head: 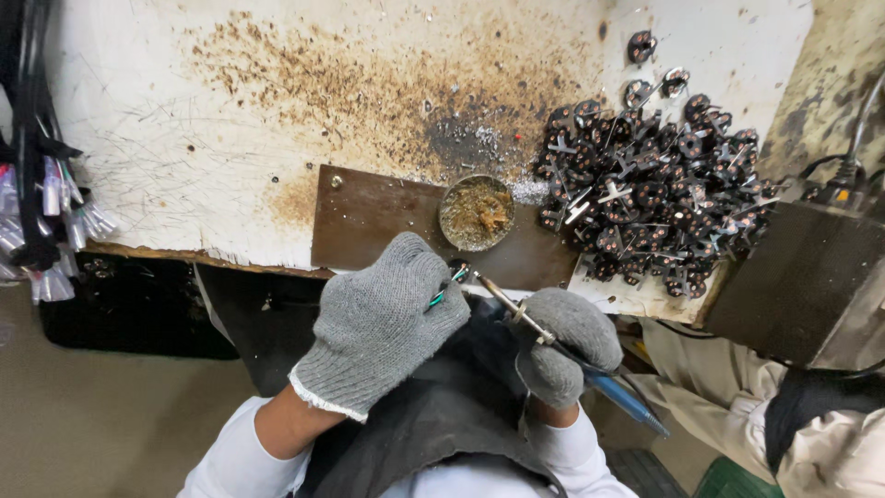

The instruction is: The person, wearing gloves, solders colored wire leads onto small electrical components at a workbench using a soldering iron, dipping wires in flux and using pliers to position parts, completing one component at a time and setting finished pieces on the table.

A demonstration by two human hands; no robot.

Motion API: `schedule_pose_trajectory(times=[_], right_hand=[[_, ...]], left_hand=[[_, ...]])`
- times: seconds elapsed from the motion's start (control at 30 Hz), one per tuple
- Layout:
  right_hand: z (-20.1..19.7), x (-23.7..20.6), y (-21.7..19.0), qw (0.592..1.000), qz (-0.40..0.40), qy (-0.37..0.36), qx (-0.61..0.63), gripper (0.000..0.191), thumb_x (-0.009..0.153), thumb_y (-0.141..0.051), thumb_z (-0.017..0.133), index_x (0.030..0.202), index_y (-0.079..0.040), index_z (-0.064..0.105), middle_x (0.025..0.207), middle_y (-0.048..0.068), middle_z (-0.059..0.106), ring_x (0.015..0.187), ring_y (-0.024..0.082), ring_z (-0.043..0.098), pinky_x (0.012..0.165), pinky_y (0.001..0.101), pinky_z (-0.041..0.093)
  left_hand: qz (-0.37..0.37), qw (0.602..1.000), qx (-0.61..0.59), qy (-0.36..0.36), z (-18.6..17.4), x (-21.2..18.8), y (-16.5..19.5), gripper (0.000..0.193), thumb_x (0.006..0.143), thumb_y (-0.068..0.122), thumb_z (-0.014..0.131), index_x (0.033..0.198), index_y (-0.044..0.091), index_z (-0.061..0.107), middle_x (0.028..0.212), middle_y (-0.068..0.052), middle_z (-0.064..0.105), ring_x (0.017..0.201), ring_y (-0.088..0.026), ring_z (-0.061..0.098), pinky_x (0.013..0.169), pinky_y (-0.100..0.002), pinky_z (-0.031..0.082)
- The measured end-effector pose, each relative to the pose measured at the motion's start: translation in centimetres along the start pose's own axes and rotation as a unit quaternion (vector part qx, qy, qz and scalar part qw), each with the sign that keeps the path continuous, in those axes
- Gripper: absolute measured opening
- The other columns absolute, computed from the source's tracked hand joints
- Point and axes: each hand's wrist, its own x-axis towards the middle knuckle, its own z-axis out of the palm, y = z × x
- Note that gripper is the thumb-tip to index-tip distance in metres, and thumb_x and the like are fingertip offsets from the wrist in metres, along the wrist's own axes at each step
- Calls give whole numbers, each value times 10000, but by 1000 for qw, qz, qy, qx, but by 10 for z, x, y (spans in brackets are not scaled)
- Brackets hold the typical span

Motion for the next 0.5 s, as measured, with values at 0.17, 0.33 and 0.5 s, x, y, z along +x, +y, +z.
schedule_pose_trajectory(times=[0.17, 0.33, 0.5], right_hand=[[5, -3, -4, 999, -31, 19, -22, 362, 981, -462, 666, 979, -108, 740, 903, 33, 718, 899, 257, 729, 914, 407, 584], [4, 0, -6, 990, -71, -12, -120, 278, 1018, -386, 686, 996, -113, 737, 940, 60, 720, 944, 296, 734, 930, 421, 581], [0, 0, -5, 994, -19, -58, -86, 351, 931, -463, 678, 993, -126, 758, 932, 45, 726, 920, 276, 728, 929, 419, 569]], left_hand=[[-1, 1000, 11, 0, 1, -3, -3, 188, 821, 224, 774, 823, 108, 625, 841, -75, 571, 611, -291, 622, 504, -410, 474], [2, 1000, 17, -26, 1, -2, -5, 190, 828, 243, 776, 838, 110, 641, 837, -78, 567, 617, -285, 621, 486, -415, 452], [5, 1000, 29, -10, 3, -4, -8, 203, 818, 260, 776, 811, 114, 636, 824, -80, 564, 615, -279, 626, 481, -424, 450]])
